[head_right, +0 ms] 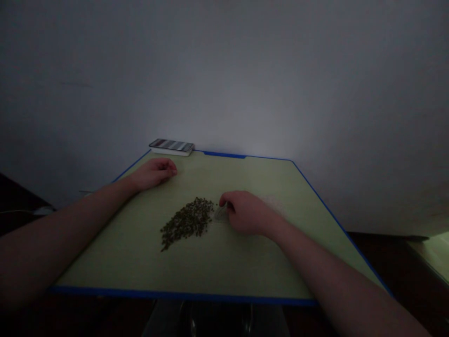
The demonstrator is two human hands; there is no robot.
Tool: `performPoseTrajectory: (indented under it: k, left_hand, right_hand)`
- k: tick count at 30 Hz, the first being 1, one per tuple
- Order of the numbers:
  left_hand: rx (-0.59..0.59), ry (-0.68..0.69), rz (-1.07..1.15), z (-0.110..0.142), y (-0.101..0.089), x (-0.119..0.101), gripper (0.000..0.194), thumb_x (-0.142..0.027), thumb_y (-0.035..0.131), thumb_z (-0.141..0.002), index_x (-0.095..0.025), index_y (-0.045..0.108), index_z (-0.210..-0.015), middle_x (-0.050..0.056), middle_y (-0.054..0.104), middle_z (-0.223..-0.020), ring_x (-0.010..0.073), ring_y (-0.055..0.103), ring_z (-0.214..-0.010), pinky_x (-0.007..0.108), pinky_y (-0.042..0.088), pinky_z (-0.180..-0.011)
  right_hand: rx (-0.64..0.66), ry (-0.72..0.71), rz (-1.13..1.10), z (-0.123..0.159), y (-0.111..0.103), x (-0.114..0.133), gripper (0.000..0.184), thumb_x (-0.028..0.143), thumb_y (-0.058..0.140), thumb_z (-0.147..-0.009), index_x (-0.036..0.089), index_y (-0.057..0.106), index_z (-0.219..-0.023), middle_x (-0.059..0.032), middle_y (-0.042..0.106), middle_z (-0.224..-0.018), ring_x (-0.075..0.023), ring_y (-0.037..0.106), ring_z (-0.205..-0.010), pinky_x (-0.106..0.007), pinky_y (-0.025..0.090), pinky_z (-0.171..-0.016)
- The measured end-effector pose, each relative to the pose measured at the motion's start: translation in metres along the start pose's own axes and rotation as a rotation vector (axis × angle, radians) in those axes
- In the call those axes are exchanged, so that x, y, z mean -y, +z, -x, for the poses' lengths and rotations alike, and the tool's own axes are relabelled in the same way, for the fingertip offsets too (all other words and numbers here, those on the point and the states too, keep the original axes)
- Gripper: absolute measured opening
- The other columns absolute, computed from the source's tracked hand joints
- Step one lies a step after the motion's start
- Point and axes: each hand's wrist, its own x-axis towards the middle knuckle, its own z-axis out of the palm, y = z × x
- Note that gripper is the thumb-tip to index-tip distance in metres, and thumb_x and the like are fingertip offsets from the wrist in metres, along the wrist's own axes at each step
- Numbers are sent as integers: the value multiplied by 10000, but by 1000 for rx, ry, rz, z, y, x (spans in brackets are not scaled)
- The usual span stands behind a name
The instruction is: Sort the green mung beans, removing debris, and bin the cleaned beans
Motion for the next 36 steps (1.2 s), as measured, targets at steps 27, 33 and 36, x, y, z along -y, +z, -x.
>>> performPoseTrajectory:
  k: [27,33,36]
  left_hand:
    - [0,48,-13,-3,-1,4,181,-350,648,-697,-182,597,-736,-53,468,-529,98,403,-489,231,302,-477]
    - [-7,23,-28,0,-1,0,156,-325,639,-702,-181,608,-752,-54,463,-524,100,400,-487,232,299,-477]
    - [-11,29,-29,0,-1,0,145,-310,640,-698,-177,608,-745,-51,467,-532,102,404,-498,235,308,-487]
  right_hand:
    - [-6,-68,-48,2,5,10,343,98,507,-834,139,721,-1098,-89,735,-884,-169,610,-716,-283,437,-690]
    - [36,-49,-34,4,1,9,358,85,521,-797,159,728,-1080,-93,744,-951,-191,637,-809,-292,452,-745]
    - [61,-28,-33,6,-1,8,354,86,522,-792,159,730,-1069,-97,748,-978,-197,649,-832,-293,456,-758]
